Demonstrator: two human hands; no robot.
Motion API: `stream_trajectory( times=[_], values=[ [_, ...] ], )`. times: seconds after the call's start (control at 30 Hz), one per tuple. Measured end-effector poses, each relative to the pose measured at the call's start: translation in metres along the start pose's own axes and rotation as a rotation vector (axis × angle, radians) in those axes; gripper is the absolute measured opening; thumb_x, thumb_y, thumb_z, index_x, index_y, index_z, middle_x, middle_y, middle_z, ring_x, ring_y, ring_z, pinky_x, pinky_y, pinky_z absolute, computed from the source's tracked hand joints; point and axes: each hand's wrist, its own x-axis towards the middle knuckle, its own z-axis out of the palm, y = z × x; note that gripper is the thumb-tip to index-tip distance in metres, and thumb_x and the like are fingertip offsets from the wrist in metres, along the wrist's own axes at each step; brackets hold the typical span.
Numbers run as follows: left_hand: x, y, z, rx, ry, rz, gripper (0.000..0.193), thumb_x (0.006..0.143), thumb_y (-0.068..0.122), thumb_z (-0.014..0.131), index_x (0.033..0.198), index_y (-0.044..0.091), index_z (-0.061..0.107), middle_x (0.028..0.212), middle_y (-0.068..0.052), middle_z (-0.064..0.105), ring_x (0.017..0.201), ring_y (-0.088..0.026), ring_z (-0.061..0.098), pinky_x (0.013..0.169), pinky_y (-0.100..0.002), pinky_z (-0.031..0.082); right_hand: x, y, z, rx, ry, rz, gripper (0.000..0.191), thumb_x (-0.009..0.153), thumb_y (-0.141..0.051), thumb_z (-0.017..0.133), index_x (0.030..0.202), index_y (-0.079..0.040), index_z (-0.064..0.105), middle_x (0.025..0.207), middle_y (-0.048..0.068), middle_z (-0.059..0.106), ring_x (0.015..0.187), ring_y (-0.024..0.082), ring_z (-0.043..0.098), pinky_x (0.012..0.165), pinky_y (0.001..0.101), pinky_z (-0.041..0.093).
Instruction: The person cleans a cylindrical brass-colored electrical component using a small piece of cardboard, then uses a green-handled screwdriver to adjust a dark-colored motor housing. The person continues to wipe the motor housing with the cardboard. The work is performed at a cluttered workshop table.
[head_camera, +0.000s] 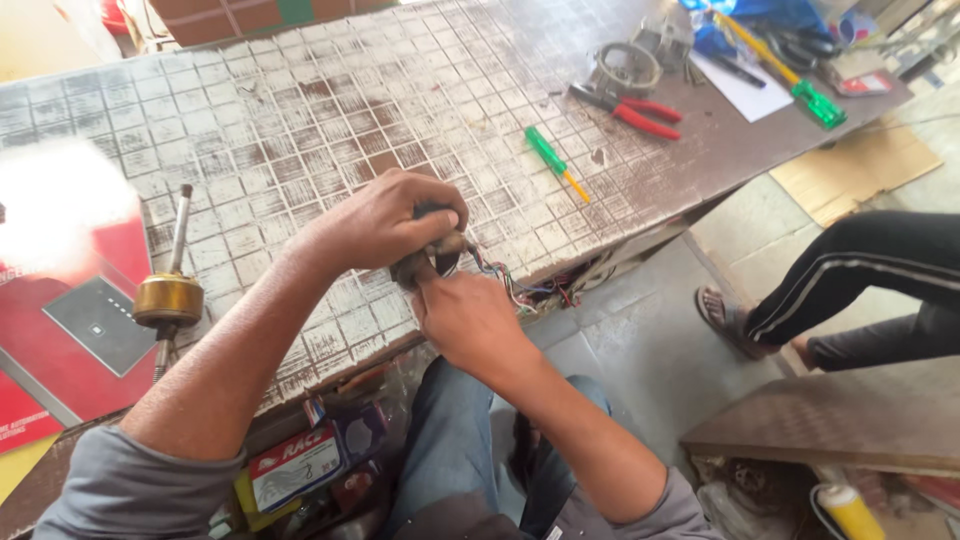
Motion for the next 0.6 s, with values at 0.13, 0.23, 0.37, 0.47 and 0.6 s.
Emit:
stream_trajectory(
  times=[0.13, 0.23, 0.37, 0.47, 0.6],
  values=[
    [-0.001, 0.002, -0.002, 0.003, 0.0, -0.029, 0.033, 0.085, 0.027, 0.057, 0.1, 0.002, 0.074, 0.092, -0.017, 0.075, 0.086, -0.03, 0.073, 0.083, -0.043, 0.055, 0.004, 0.003, 0.0, -0.068, -0.052, -0.015, 0.026, 0.098, -0.024, 0.054, 0.114, -0.004, 0.06, 0.064, 0.016, 0.066, 0.062, 0.038, 0.066, 0.057, 0.0539, 0.05],
    [0.004, 0.0, 0.0, 0.004, 0.026, 0.014, 0.034, 0.086, 0.027, 0.057, 0.1, 0.001, 0.074, 0.092, -0.018, 0.074, 0.087, -0.032, 0.072, 0.083, -0.043, 0.055, 0.006, 0.007, 0.0, -0.088, -0.1, 0.05, 0.03, 0.096, -0.025, 0.054, 0.118, -0.005, 0.06, 0.063, 0.017, 0.067, 0.061, 0.04, 0.066, 0.056, 0.0556, 0.05],
    [0.017, -0.002, 0.002, -0.018, 0.019, 0.0, 0.036, 0.086, 0.029, 0.058, 0.103, 0.002, 0.074, 0.093, -0.018, 0.076, 0.086, -0.032, 0.073, 0.083, -0.043, 0.056, 0.011, 0.02, 0.001, 0.014, -0.052, 0.061, 0.027, 0.099, -0.026, 0.053, 0.114, -0.006, 0.062, 0.067, 0.019, 0.068, 0.064, 0.042, 0.066, 0.06, 0.0578, 0.049],
    [0.022, 0.001, 0.003, -0.036, 0.011, -0.007, 0.035, 0.086, 0.028, 0.056, 0.102, 0.003, 0.074, 0.092, -0.018, 0.076, 0.086, -0.031, 0.074, 0.084, -0.042, 0.056, 0.009, 0.027, 0.006, 0.166, -0.001, 0.081, 0.024, 0.099, -0.025, 0.054, 0.11, -0.005, 0.063, 0.069, 0.021, 0.067, 0.067, 0.044, 0.066, 0.064, 0.0586, 0.049],
    [0.024, 0.005, 0.001, -0.03, -0.004, -0.031, 0.035, 0.086, 0.029, 0.057, 0.102, 0.003, 0.075, 0.092, -0.017, 0.077, 0.087, -0.03, 0.075, 0.083, -0.043, 0.056, 0.01, 0.035, 0.012, 0.531, 0.134, -0.026, 0.019, 0.105, -0.017, 0.053, 0.103, -0.002, 0.065, 0.079, 0.021, 0.069, 0.072, 0.037, 0.067, 0.064, 0.0471, 0.053]
  ],
)
